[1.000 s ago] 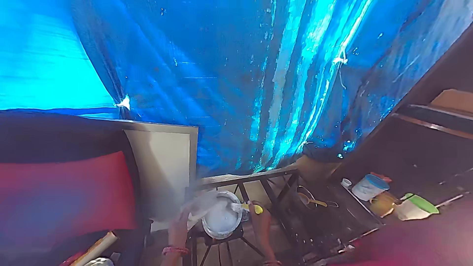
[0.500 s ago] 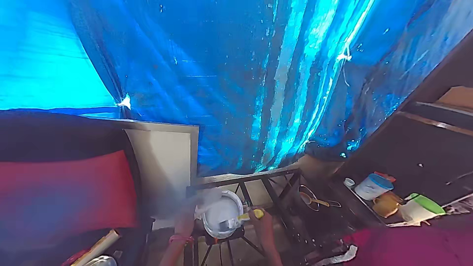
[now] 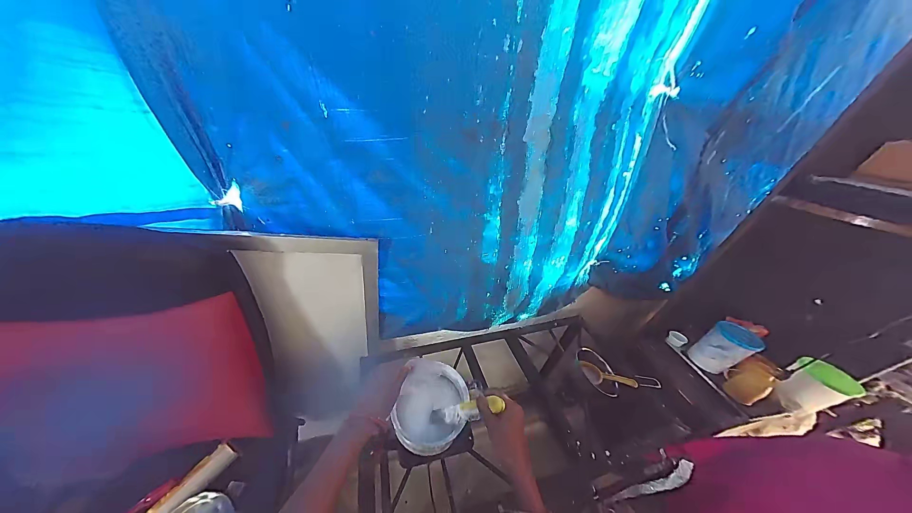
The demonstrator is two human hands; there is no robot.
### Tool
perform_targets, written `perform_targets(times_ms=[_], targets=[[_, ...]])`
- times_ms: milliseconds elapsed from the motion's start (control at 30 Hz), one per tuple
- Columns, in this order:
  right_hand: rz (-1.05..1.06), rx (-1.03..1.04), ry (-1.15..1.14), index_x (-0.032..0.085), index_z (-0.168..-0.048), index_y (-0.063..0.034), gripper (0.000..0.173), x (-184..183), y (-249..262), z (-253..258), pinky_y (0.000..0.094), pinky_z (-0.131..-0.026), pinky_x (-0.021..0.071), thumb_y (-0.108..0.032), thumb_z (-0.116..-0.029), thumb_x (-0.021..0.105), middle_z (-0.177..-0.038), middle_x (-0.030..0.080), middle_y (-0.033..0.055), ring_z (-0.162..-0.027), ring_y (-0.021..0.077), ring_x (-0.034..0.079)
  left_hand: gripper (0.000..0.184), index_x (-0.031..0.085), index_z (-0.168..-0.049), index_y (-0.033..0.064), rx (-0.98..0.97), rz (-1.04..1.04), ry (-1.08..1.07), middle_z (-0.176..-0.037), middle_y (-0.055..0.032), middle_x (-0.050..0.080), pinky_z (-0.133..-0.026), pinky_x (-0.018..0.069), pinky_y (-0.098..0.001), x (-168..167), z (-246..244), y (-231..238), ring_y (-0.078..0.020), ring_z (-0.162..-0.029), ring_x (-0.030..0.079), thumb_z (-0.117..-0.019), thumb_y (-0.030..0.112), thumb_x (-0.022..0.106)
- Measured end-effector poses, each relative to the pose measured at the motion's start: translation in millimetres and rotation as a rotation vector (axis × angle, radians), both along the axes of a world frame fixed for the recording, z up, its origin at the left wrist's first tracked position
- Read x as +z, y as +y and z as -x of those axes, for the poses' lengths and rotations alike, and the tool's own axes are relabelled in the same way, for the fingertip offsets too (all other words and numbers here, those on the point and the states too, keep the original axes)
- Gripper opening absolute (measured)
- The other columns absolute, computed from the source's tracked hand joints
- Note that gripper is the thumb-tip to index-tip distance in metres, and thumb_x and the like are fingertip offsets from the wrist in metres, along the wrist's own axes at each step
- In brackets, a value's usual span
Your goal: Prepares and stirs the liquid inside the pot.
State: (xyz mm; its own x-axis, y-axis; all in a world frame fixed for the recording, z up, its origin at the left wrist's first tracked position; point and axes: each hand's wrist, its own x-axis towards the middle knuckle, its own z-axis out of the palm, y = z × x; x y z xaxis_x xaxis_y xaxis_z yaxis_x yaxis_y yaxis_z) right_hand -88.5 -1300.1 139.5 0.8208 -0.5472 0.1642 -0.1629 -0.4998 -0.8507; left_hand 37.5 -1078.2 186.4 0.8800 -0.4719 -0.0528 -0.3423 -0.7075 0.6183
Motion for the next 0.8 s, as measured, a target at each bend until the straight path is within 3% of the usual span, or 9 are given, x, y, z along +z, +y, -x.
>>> perform_targets(times_ms=[167, 300, 433, 567, 633, 700, 800], targets=[[0.01, -0.132, -0.113, 0.076, -0.099, -0.0022, 0.022, -13.1, -11.4, -0.6, 0.0496, -0.069, 0.0547, -0.022, -0.095, 0.066, -0.077, 0.071, 0.0111, -0.07, 0.0237, 0.068, 0.042, 0.065, -0.128, -0.0044, -0.006, -0.022, 0.016, -0.124, -0.0268, 0.067, -0.11, 0.0427, -0.0562, 1.5, -8.0, 3.0, -0.0408, -0.123, 0.062, -0.1121, 0.025, 0.04], [-0.084, 0.004, -0.082, 0.075, -0.099, -0.0011, 0.02, -18.5, -0.4, 2.2, 0.0434, -0.075, 0.0563, -0.019, -0.0945, 0.068, -0.083, 0.073, 0.0095, -0.076, 0.018, 0.069, 0.042, 0.066, -0.126, -0.0051, -0.004, -0.037, 0.04, -0.123, -0.0276, 0.068, -0.11, 0.043, -0.0568, 7.1, -8.9, 4.5, -0.0417, -0.122, 0.063, -0.1121, 0.025, 0.041], [-0.096, -0.112, -0.118, 0.075, -0.096, -0.0018, 0.02, -25.0, -4.5, 1.3, 0.0433, -0.065, 0.0552, -0.021, -0.0935, 0.069, -0.074, 0.07, 0.0081, -0.066, 0.0179, 0.066, 0.04, 0.067, -0.125, -0.0054, 0.038, 0.055, 0.056, -0.122, -0.0269, 0.068, -0.111, 0.0424, -0.0551, 3.2, -10.0, 8.0, -0.0398, -0.122, 0.063, -0.1113, 0.024, 0.043], [-0.135, -0.056, -0.119, 0.076, -0.099, -0.0004, 0.02, -33.6, 0.3, 1.9, 0.0428, -0.073, 0.0577, -0.018, -0.0937, 0.069, -0.083, 0.073, 0.0099, -0.074, 0.0179, 0.07, 0.041, 0.068, -0.121, -0.0063, 0.051, 0.106, 0.1, -0.117, -0.0263, 0.07, -0.108, 0.0444, -0.0556, 1.6, -13.8, 10.3, -0.039, -0.117, 0.065, -0.1111, 0.025, 0.044], [-0.13, -0.012, -0.078, 0.076, -0.096, -0.0028, 0.019, -24.5, 0.4, 9.0, 0.0382, -0.071, 0.0577, -0.02, -0.0928, 0.069, -0.08, 0.072, 0.0059, -0.071, 0.0134, 0.068, 0.041, 0.068, -0.12, -0.0055, 0.063, 0.131, 0.102, -0.116, -0.0253, 0.07, -0.107, 0.0452, -0.0555, 2.5, -14.9, 11.5, -0.038, -0.116, 0.065, -0.1111, 0.026, 0.044], [-0.078, -0.077, -0.087, 0.076, -0.093, -0.0028, 0.019, -17.6, -3.7, 11.5, 0.0407, -0.066, 0.0549, -0.021, -0.0934, 0.069, -0.074, 0.07, 0.0066, -0.066, 0.0155, 0.066, 0.041, 0.069, -0.119, -0.0059, 0.075, 0.149, 0.093, -0.114, -0.0256, 0.07, -0.106, 0.0454, -0.0554, 4.0, -15.1, 11.7, -0.0379, -0.114, 0.066, -0.111, 0.026, 0.044], [-0.051, -0.156, -0.152, 0.076, -0.097, -0.0009, 0.02, -28.5, -2.8, 4.7, 0.0446, -0.069, 0.0563, -0.02, -0.0931, 0.069, -0.077, 0.073, 0.0099, -0.069, 0.0194, 0.069, 0.041, 0.07, -0.116, -0.0055, 0.096, 0.159, 0.097, -0.113, -0.0244, 0.071, -0.106, 0.0461, -0.0543, 1.3, -15.7, 10.6, -0.0365, -0.114, 0.066, -0.1109, 0.027, 0.045]])
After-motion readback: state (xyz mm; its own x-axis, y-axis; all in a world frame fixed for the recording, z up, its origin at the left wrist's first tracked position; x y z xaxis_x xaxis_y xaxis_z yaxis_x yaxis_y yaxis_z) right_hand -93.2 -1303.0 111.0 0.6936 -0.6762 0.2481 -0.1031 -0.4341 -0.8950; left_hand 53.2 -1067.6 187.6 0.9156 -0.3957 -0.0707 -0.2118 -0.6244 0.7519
